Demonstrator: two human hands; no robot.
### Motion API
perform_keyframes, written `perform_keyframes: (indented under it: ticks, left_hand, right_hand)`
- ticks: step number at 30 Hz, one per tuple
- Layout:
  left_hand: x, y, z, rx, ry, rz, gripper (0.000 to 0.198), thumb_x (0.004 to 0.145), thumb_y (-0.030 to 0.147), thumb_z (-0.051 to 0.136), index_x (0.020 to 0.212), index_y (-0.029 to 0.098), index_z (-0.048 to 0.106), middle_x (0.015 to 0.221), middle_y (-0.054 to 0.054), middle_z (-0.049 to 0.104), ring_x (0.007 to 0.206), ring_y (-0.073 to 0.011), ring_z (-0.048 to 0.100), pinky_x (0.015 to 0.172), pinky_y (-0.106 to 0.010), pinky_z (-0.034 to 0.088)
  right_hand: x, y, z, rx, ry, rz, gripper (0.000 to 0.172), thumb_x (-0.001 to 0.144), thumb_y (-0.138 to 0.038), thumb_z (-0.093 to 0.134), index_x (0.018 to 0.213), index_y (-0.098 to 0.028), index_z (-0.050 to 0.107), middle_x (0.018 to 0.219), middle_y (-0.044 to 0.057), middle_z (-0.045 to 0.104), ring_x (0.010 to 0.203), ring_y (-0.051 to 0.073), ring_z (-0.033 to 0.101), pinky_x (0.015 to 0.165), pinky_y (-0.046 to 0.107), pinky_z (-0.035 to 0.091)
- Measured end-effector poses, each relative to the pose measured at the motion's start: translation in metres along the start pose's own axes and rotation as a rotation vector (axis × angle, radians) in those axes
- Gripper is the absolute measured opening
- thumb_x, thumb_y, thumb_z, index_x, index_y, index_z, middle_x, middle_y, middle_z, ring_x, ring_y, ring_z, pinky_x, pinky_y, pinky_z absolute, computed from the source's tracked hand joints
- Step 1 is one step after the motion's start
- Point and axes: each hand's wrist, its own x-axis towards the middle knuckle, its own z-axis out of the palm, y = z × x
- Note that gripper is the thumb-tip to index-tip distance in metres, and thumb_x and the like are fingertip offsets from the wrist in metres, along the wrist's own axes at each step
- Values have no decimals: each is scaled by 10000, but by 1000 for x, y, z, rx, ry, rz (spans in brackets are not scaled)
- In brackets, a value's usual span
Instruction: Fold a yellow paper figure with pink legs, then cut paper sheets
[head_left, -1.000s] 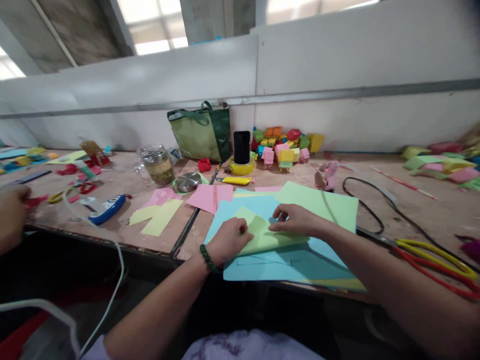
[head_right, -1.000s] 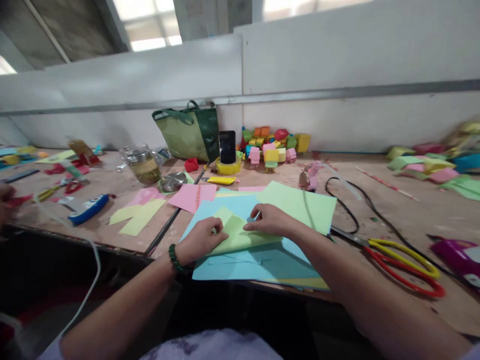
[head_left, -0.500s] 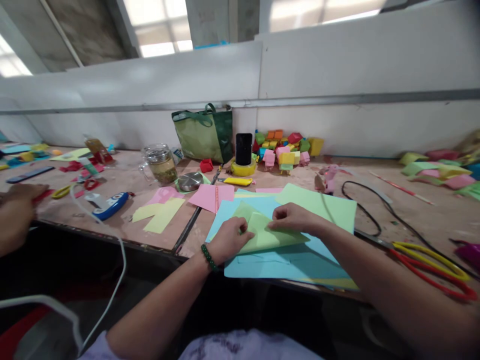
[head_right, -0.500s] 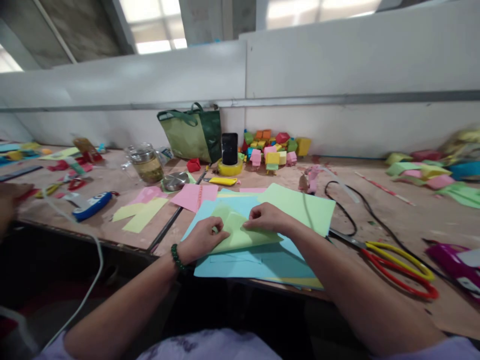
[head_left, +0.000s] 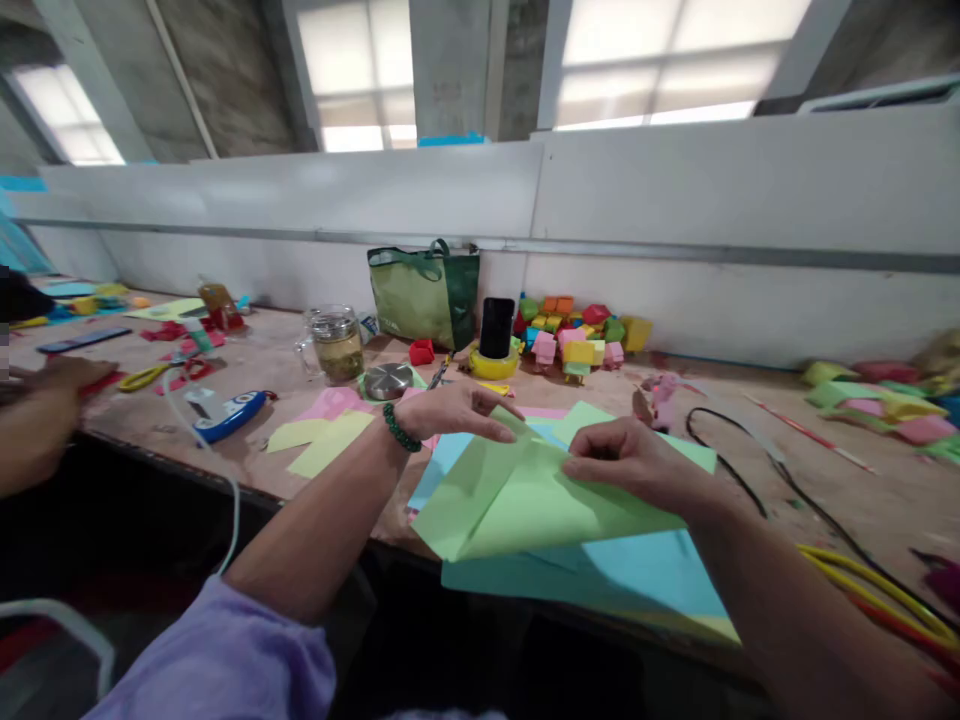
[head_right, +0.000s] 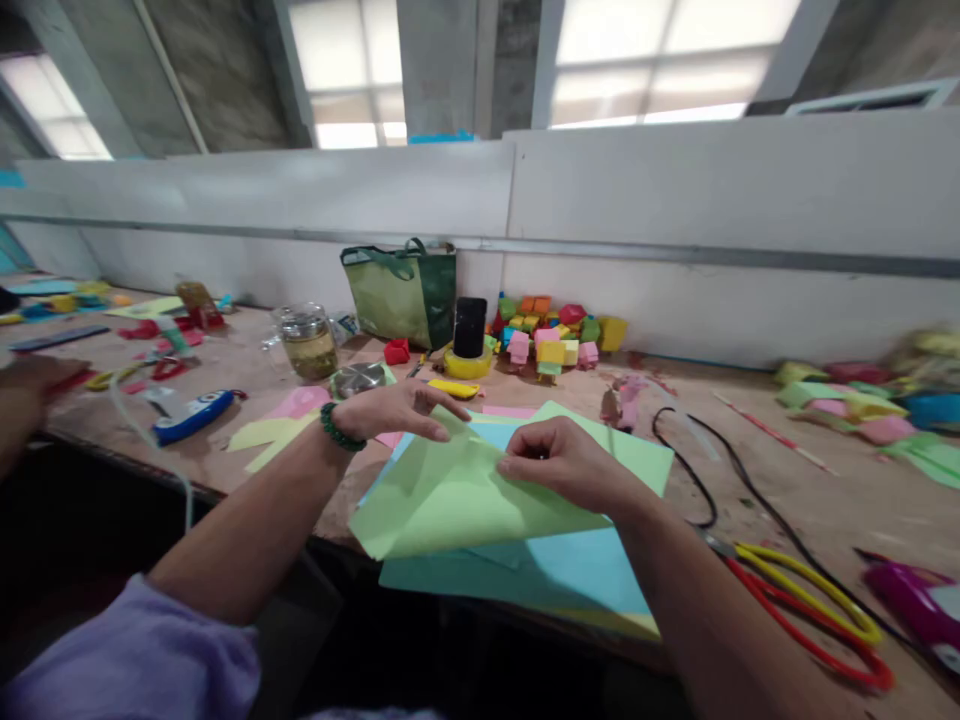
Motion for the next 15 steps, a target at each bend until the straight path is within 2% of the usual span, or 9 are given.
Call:
perform_keyframes:
  ticks: [2, 3, 6, 10, 15]
  left_hand:
    - [16, -4, -3, -120, -182, -19, 348, 670, 351, 763, 959, 159, 739, 860, -23, 713, 822, -159, 605, 759, -250, 444]
    - [24, -7, -1, -149, -219, -34, 335, 648, 336, 778, 927, 154, 749, 835, -21, 717, 793, -150, 603, 739, -239, 441]
    - [39, -23, 13, -201, -219, -104, 278, 589, 300, 810, 809, 137, 761, 741, -25, 713, 679, -123, 580, 660, -225, 431]
    - [44, -41, 34, -327, -154, -167, 211, 555, 276, 818, 692, 133, 747, 660, -18, 692, 610, -104, 559, 593, -209, 414]
    - [42, -51, 46, -517, -164, -252, 241, 543, 241, 815, 751, 141, 745, 681, -12, 698, 623, -111, 587, 619, -216, 452]
  right_hand:
    - [0, 1, -1, -12, 3, 0, 381, 708, -498, 660, 618, -135, 591, 537, -34, 444, 504, 70, 345, 459, 221, 235]
    - [1, 4, -1, -18, 10, 6, 377, 708, -492, 658, 610, -135, 586, 531, -37, 436, 500, 68, 337, 460, 223, 228]
    - [7, 21, 3, -22, 53, 38, 360, 708, -471, 645, 584, -142, 567, 514, -44, 411, 492, 69, 326, 462, 227, 223]
    - [15, 38, 10, -24, 64, 92, 321, 693, -435, 633, 560, -158, 539, 501, -48, 389, 488, 72, 317, 452, 223, 218]
    - [16, 42, 15, 33, 21, 170, 272, 670, -395, 642, 566, -168, 534, 486, -55, 371, 462, 67, 293, 423, 218, 193]
